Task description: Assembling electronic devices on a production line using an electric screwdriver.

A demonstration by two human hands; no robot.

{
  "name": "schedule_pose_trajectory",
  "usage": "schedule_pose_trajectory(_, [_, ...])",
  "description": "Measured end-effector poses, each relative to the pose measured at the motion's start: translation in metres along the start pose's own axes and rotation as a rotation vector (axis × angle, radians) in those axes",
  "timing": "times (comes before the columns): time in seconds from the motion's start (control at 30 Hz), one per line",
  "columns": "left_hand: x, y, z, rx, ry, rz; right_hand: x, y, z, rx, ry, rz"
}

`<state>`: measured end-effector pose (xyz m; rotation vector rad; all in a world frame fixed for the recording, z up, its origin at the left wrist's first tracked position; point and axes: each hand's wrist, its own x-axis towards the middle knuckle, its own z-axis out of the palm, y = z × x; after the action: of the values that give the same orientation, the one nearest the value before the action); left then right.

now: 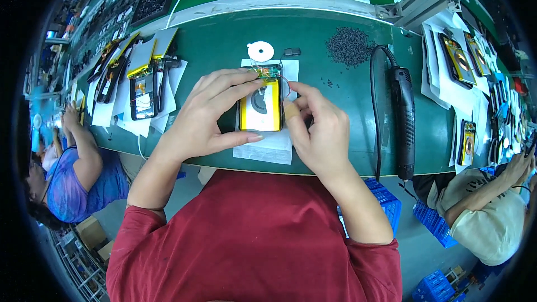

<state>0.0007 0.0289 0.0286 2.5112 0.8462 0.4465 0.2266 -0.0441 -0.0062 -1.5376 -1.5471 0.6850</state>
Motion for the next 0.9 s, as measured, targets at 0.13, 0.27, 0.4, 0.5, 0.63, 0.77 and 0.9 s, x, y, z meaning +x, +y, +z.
schedule_pose_trajectory(0.13, [-0.003, -0.009, 0.006, 0.029, 0.016, 0.001, 0.001, -0.005, -0.011, 0.118, -0.030, 0.034])
schedule_pose_trajectory(0.27, [-0.004, -0.011, 0.008, 0.003, 0.122, 0.032, -0.004, 0.006, -0.017, 0.037, -0.108, -0.193])
schedule_pose_trajectory(0.4, [-0.007, -0.020, 0.013, 0.055, 0.116, 0.020, -0.007, 0.001, -0.015, -0.130, -0.136, -0.271])
schedule_pose_trajectory(0.5, [-0.008, -0.023, 0.015, -0.021, 0.127, 0.003, -0.006, 0.000, -0.011, -0.215, -0.134, -0.293])
schedule_pose_trajectory(0.63, [-0.012, -0.024, 0.021, -0.061, 0.148, 0.004, -0.008, 0.004, -0.007, -0.262, -0.102, -0.318])
schedule_pose_trajectory(0.77, [-0.012, -0.023, 0.025, -0.089, 0.169, 0.004, -0.007, 0.004, -0.005, -0.268, -0.108, -0.306])
schedule_pose_trajectory(0.9, [-0.013, -0.024, 0.027, -0.134, 0.167, -0.006, -0.004, 0.005, -0.008, -0.224, -0.159, -0.254])
